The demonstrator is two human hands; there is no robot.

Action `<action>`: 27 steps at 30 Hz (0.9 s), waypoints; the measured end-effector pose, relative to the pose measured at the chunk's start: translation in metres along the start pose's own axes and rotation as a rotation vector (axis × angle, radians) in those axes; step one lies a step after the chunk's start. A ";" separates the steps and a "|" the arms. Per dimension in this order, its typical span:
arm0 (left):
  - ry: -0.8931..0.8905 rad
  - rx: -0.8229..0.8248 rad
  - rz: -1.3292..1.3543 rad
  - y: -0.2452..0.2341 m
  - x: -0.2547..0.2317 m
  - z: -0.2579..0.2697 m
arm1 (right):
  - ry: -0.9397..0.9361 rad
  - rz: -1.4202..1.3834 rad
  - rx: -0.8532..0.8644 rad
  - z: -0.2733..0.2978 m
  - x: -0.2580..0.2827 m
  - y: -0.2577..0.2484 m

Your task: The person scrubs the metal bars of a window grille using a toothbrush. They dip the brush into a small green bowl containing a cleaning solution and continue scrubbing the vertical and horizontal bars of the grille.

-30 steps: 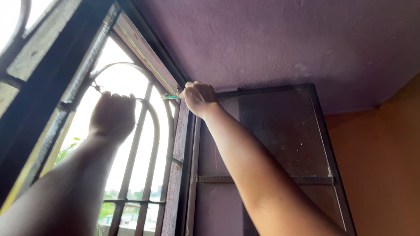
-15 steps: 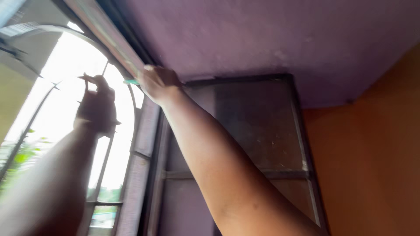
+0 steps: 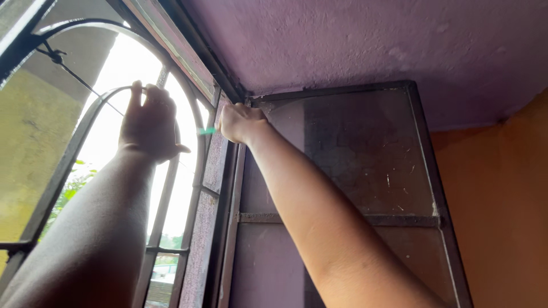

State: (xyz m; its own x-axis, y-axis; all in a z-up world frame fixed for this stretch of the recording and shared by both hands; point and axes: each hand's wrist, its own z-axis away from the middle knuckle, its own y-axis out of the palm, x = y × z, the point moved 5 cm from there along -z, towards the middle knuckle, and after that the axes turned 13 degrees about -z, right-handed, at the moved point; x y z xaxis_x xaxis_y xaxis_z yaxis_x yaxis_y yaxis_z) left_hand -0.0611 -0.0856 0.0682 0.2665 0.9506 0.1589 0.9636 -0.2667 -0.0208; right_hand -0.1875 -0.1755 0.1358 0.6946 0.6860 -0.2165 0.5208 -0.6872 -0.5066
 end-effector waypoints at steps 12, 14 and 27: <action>0.016 -0.057 0.011 0.004 0.000 0.002 | 0.148 -0.402 -0.088 0.023 0.011 -0.007; 0.002 -0.086 0.034 0.006 -0.001 0.003 | 0.005 -0.051 -0.059 0.031 0.015 0.001; -0.024 -0.212 -0.159 0.014 -0.011 0.001 | 0.085 -0.281 0.065 0.058 -0.012 0.054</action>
State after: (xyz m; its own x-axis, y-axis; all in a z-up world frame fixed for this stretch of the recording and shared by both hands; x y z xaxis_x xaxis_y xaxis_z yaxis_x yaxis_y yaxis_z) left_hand -0.0506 -0.1000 0.0652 0.1151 0.9861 0.1198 0.9679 -0.1385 0.2100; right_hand -0.1968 -0.2070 0.0623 0.5686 0.8226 0.0088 0.6671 -0.4549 -0.5899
